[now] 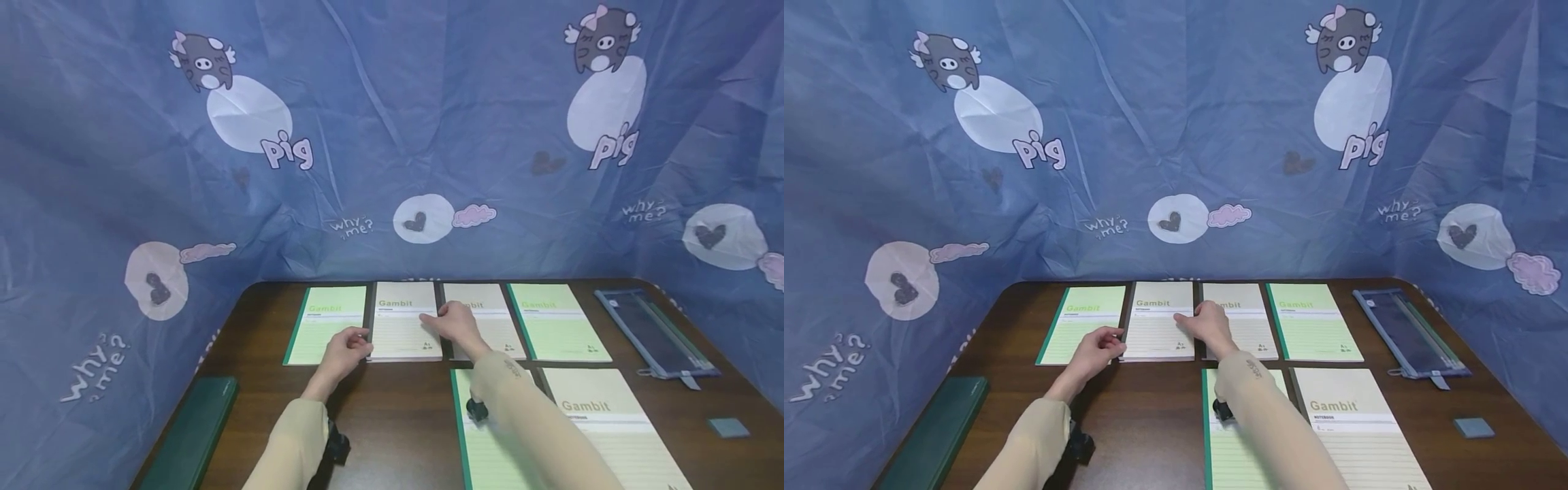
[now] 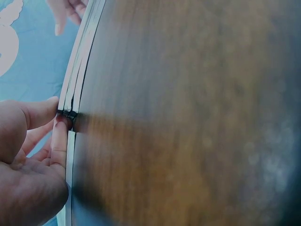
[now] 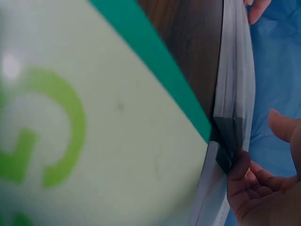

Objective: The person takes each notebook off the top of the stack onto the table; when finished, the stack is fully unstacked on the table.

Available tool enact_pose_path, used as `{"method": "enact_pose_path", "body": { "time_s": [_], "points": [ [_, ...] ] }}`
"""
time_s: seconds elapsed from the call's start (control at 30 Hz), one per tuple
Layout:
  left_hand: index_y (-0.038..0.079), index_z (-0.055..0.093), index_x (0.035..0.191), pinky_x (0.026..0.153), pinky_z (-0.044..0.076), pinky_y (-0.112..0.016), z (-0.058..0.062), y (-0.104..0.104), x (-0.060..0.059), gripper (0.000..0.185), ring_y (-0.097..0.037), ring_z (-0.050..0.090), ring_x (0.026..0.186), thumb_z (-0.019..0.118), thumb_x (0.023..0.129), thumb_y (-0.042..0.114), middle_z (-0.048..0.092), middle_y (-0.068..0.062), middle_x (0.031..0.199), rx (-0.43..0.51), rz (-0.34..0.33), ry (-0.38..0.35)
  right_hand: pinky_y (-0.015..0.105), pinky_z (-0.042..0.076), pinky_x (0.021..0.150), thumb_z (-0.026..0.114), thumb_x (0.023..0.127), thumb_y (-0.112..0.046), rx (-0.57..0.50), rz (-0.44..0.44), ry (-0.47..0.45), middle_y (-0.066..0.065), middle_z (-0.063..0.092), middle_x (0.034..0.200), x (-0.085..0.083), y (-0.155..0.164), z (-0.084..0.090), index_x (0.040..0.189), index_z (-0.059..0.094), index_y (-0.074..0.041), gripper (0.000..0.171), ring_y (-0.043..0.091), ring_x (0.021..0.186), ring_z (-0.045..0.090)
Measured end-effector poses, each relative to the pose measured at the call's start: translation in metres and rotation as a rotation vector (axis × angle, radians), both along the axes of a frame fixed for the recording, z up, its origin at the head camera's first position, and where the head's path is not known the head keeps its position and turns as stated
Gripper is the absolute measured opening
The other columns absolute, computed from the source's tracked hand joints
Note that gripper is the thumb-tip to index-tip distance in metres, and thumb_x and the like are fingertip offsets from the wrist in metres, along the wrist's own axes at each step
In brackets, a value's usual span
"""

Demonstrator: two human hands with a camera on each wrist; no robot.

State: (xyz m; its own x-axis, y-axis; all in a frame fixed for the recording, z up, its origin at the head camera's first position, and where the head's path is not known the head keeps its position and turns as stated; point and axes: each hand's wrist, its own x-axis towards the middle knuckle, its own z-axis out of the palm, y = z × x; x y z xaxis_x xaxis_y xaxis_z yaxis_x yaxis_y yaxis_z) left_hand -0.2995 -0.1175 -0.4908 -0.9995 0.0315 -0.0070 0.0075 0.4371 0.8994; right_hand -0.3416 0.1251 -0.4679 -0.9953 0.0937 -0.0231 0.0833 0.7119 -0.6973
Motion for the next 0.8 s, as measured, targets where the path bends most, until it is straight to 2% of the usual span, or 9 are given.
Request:
{"method": "enact_pose_path", "body": {
  "time_s": [0.1,0.3,0.6,0.8],
  "points": [
    [-0.002,0.064,0.124,0.074,0.051,-0.033,0.000,0.001,0.001,0.035,-0.021,0.059,0.089,0.070,0.091,0.007,0.064,-0.010,0.098,0.000,0.001,-0.015,0.036,0.050,0.069,0.076,0.085,-0.042,0.013,-0.006,0.019,0.010,0.065,0.082,-0.003,-0.001,-0.004,0.094,0.069,0.001,0.045,0.022,0.072,0.057],
    [-0.002,0.064,0.125,0.073,0.051,-0.032,0.000,0.001,0.000,0.035,-0.022,0.059,0.089,0.069,0.091,0.008,0.064,-0.010,0.098,-0.019,0.011,-0.014,0.031,0.043,0.054,0.078,0.081,-0.047,0.022,0.015,0.008,0.008,0.061,0.064,-0.004,-0.005,-0.006,0.078,0.067,-0.004,0.045,0.019,0.058,0.053],
    [-0.002,0.064,0.125,0.075,0.052,-0.034,0.001,0.000,0.001,0.035,-0.022,0.059,0.090,0.070,0.092,0.008,0.064,-0.011,0.100,-0.011,0.003,-0.014,0.028,0.038,0.049,0.084,0.076,-0.047,0.065,0.019,-0.013,0.008,0.059,0.064,-0.006,-0.011,-0.006,0.084,0.066,-0.001,0.049,0.017,0.055,0.049],
    [-0.003,0.065,0.122,0.075,0.050,-0.033,0.001,0.001,0.001,0.034,-0.021,0.059,0.089,0.071,0.091,0.009,0.065,-0.009,0.098,-0.023,0.008,-0.009,0.029,0.038,0.049,0.085,0.076,-0.045,0.066,0.002,-0.036,0.007,0.056,0.061,-0.007,-0.010,-0.007,0.077,0.064,-0.003,0.047,0.016,0.053,0.046]
  ]
}}
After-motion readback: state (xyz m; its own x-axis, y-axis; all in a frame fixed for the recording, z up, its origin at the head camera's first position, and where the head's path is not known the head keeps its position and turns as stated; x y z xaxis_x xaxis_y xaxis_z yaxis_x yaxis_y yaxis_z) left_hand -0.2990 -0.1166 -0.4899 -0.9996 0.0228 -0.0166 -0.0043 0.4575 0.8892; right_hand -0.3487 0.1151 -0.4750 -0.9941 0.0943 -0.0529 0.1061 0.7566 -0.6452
